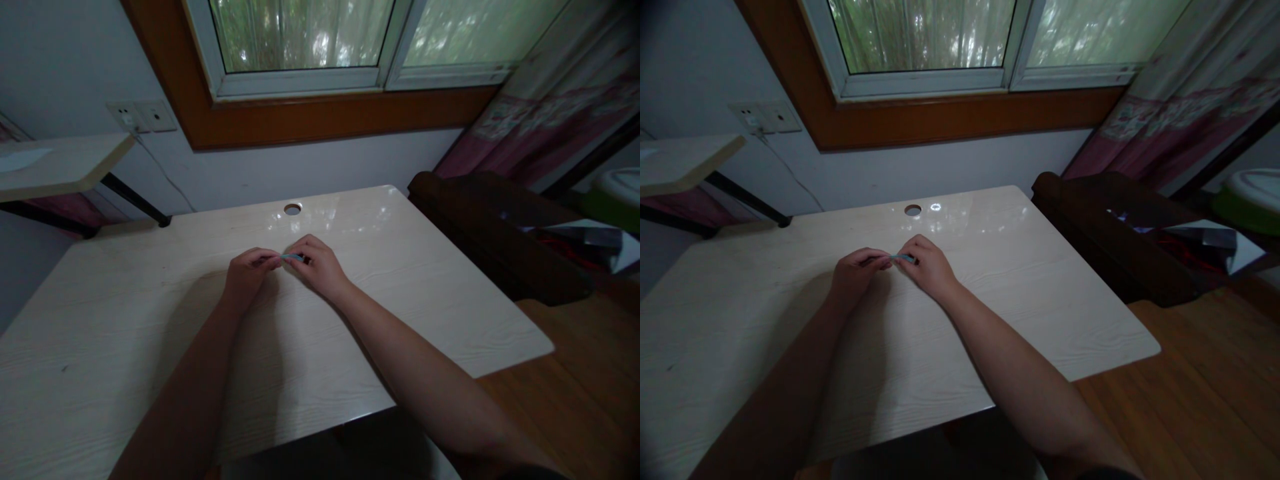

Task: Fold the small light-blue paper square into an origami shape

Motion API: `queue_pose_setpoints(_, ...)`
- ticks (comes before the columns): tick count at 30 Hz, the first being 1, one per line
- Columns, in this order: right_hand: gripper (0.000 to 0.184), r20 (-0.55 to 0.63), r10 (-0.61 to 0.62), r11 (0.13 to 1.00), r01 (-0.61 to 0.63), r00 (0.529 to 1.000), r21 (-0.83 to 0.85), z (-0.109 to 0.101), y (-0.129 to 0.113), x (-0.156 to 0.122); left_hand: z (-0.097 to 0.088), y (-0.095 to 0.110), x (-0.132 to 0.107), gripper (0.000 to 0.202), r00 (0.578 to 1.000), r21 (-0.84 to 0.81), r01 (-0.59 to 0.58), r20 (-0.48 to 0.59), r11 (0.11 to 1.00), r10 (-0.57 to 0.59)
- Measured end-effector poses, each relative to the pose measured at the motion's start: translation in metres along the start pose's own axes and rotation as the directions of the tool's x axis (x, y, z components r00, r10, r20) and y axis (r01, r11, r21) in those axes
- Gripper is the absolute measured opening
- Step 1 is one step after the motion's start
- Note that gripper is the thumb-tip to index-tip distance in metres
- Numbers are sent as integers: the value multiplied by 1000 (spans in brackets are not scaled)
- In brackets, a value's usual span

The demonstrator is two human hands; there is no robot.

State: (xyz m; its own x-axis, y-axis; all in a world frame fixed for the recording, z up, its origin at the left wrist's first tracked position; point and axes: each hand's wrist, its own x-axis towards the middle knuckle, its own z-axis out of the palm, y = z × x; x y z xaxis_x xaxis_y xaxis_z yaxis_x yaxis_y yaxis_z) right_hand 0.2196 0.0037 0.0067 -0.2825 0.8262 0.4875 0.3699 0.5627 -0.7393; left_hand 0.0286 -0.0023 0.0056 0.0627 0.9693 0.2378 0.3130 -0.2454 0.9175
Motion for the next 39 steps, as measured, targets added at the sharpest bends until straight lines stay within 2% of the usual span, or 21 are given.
queue_pose_setpoints(4,10,-39,-104,994,103,994,-48,-2,-1,0,-3,0,1,17,997,40,-70,-25,997,71)
queue_pose_setpoints(7,10,-48,-175,983,172,983,-70,-4,-1,-1,-3,0,1,18,997,-12,-73,-25,997,73)
queue_pose_setpoints(12,15,-86,-200,977,191,976,-96,-6,-3,-2,0,4,0,26,999,-205,37,-2,978,-38)
queue_pose_setpoints(16,19,-121,-221,972,208,968,-107,-7,-4,-2,1,6,-1,33,988,-348,147,103,926,-118)
queue_pose_setpoints(22,22,-95,-268,959,256,959,-121,-6,-1,-1,0,5,-2,28,971,-440,198,212,876,-113)
queue_pose_setpoints(26,25,-64,-271,958,262,960,-120,-5,3,-1,1,3,-2,26,969,-473,212,213,855,-122)
queue_pose_setpoints(31,31,-100,-196,981,195,975,-20,-5,2,0,2,-2,1,28,984,-433,167,124,886,-125)
queue_pose_setpoints(34,29,-128,-72,994,81,989,68,-4,-1,0,3,-4,3,30,989,-403,148,66,903,-133)
queue_pose_setpoints(39,28,-94,159,965,-135,983,226,2,1,0,6,-7,3,29,994,-320,91,91,943,-65)
